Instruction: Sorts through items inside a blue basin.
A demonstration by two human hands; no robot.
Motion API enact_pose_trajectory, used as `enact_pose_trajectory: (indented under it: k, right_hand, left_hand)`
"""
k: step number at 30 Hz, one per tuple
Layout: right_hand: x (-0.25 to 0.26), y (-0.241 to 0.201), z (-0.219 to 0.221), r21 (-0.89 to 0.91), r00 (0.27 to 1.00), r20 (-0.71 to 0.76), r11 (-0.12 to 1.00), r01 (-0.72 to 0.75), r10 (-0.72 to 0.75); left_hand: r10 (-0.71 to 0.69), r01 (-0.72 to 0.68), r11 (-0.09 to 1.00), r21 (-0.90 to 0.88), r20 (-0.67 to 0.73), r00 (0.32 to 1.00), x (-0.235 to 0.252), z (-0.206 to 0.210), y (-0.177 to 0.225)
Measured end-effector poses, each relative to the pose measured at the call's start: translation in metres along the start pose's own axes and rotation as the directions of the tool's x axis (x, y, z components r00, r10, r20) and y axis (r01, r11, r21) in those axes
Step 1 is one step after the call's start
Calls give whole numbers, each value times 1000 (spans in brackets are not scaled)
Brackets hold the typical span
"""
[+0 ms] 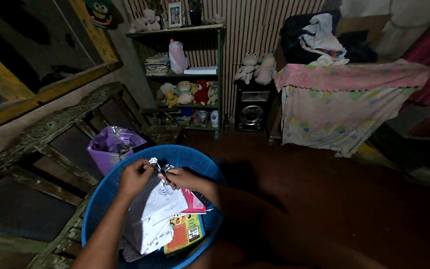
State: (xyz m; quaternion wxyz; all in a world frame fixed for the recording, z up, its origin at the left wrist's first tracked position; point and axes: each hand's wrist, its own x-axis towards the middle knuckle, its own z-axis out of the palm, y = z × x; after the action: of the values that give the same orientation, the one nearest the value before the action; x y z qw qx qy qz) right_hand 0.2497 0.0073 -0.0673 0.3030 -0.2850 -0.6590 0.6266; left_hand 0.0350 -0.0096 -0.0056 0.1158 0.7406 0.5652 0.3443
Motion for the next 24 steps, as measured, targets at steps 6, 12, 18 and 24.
enact_pose_trajectory:
  k: [6,12,18,24]
  right_hand:
    - [2,2,0,14,1000,11,1000,-2,2]
    - [0,1,1,-6,1000,21,1000,10,-10]
    - [0,0,1,-6,999,31,1000,15,-15]
    - [1,4,0,35,997,61,999,35,-38]
  left_hand:
    - [6,-6,1000,26,-6,1000,1,-1,-3]
    - [-34,33,998,-43,-17,999,1,1,-3]
    - [-31,29,998,-61,-34,999,1,3,-5]
    - [-115,119,967,-227,33,993,2,1,3]
